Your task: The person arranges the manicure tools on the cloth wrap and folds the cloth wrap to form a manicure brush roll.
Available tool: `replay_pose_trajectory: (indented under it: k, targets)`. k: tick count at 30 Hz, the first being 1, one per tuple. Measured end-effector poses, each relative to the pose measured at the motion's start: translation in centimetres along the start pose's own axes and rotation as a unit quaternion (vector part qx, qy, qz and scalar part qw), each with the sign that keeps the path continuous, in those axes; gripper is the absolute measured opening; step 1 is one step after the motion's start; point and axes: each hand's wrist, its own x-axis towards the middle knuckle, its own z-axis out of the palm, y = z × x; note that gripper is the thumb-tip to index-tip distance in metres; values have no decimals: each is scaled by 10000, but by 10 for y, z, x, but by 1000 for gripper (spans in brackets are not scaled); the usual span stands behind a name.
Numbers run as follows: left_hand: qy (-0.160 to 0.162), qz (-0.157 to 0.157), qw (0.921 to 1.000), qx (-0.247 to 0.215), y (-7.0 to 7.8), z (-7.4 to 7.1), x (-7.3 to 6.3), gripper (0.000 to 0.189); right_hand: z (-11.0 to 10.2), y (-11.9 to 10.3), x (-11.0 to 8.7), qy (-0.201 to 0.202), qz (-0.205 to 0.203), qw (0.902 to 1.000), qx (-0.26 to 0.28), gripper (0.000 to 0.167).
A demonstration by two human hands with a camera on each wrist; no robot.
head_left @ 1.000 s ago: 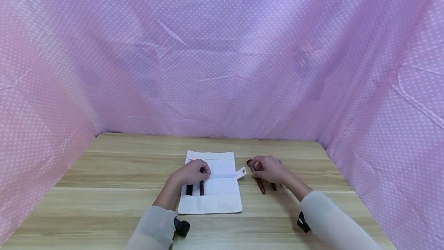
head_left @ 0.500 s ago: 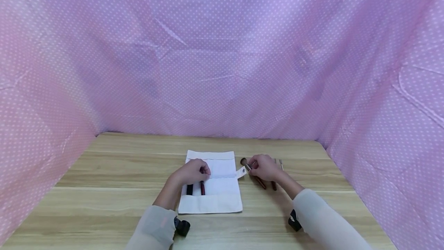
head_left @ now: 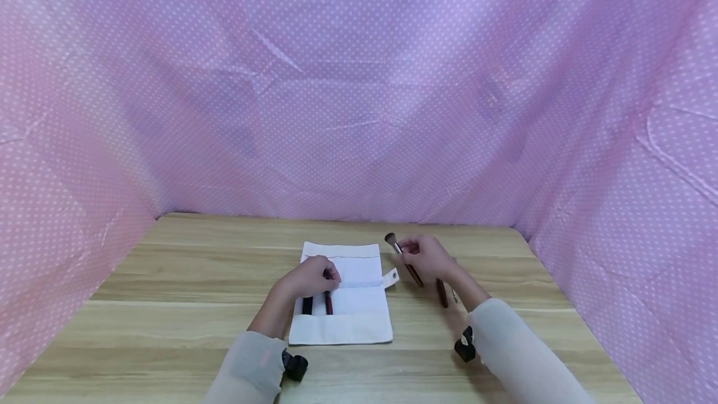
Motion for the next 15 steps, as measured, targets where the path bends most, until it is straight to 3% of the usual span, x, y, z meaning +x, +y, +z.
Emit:
replay_pose_trajectory:
  k: [15]
  targets:
    - [-94,49,9998,152,0,0,-4,11,11,-43,16,84,27,9943,1067,28]
